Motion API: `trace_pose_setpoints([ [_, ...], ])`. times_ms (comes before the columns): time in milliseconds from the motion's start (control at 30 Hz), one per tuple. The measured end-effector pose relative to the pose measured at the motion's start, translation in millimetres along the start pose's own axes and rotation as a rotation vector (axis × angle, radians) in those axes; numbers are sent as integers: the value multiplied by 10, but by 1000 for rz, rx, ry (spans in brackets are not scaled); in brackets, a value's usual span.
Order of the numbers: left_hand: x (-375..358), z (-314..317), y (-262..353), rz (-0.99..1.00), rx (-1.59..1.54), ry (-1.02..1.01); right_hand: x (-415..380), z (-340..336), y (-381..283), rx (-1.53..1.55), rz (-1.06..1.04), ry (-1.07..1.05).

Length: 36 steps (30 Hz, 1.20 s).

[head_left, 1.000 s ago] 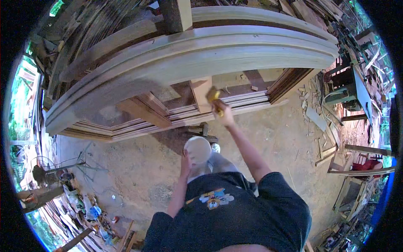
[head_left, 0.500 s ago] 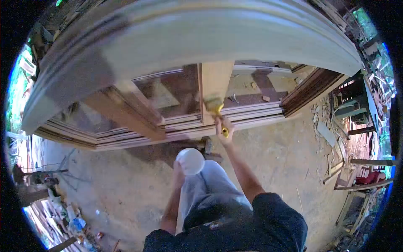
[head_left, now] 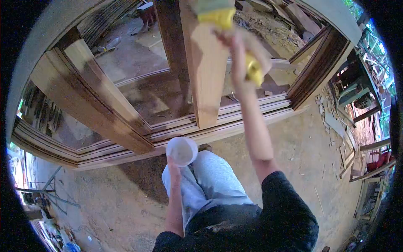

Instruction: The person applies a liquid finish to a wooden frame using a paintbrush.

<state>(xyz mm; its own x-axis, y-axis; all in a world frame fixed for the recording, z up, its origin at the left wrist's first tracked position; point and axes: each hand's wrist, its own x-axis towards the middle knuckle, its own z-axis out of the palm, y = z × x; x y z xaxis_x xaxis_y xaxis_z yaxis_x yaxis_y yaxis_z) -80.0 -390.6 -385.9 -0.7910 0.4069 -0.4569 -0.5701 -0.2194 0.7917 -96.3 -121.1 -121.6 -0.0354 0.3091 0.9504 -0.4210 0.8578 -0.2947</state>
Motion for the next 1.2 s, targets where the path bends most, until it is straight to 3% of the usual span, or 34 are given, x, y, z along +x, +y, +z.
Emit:
trace_pose_setpoints([
  [133,175,-154,-181,-50,-100,-17,-1381,-257,-18,-39,389,-60],
  [200,305,-309,-357,-55,-160,-70,-2025,-455,-192,-146,640,-264],
  [233,325,-361,-442,-55,-218,-128,-2315,-507,-118,-150,653,-274],
  [267,312,-364,-471,-66,-216,-121,-2609,-554,-39,-162,799,-337],
  [333,306,-307,-403,-47,-179,-149,-2851,-560,94,-158,984,-377],
  [367,217,-206,-295,78,-17,-154,-2815,-529,258,-144,1022,-361],
  [400,127,-104,-185,202,144,-139,-2461,-503,216,-185,996,-361],
  [433,194,-194,-268,70,-50,-114,-1893,-457,40,-231,974,-362],
  [467,228,-265,-336,-65,-246,-88,-1430,-385,-84,-135,915,-215],
  [500,239,-297,-371,-74,-248,-85,-1181,-376,-16,7,747,-78],
  [533,255,-309,-399,-54,-248,-91,-838,-374,6,-247,365,-20],
  [567,267,-321,-429,-36,-246,-97,-376,-381,-248,-58,541,-90],
  [667,360,-294,-436,-48,-276,-55,318,-235,-109,358,100,242],
  [767,453,-313,-487,-17,-287,-74,523,-165,-242,351,203,226],
  [800,449,-307,-477,-19,-281,-87,267,-196,126,360,188,367],
  [867,429,-287,-451,-25,-272,-108,-385,-332,420,62,253,382],
  [900,424,-283,-440,-31,-268,-119,-675,-435,256,-243,328,253],
  [933,434,-286,-427,-33,-262,-125,-1063,-545,382,-31,332,166],
  [1000,445,-297,-426,-41,-259,-141,-1806,-702,268,-84,733,30],
  [1033,457,-304,-425,-51,-256,-150,-2103,-766,206,-76,842,-144],
  [1100,460,-318,-389,-65,-236,-168,-2959,-823,428,-105,1063,-259],
  [1133,435,-328,-382,-82,-234,-186,-3240,-857,488,-102,1062,-256],
  [1200,412,-345,-378,-132,-229,-242,-3394,-817,532,-332,907,-487],
])
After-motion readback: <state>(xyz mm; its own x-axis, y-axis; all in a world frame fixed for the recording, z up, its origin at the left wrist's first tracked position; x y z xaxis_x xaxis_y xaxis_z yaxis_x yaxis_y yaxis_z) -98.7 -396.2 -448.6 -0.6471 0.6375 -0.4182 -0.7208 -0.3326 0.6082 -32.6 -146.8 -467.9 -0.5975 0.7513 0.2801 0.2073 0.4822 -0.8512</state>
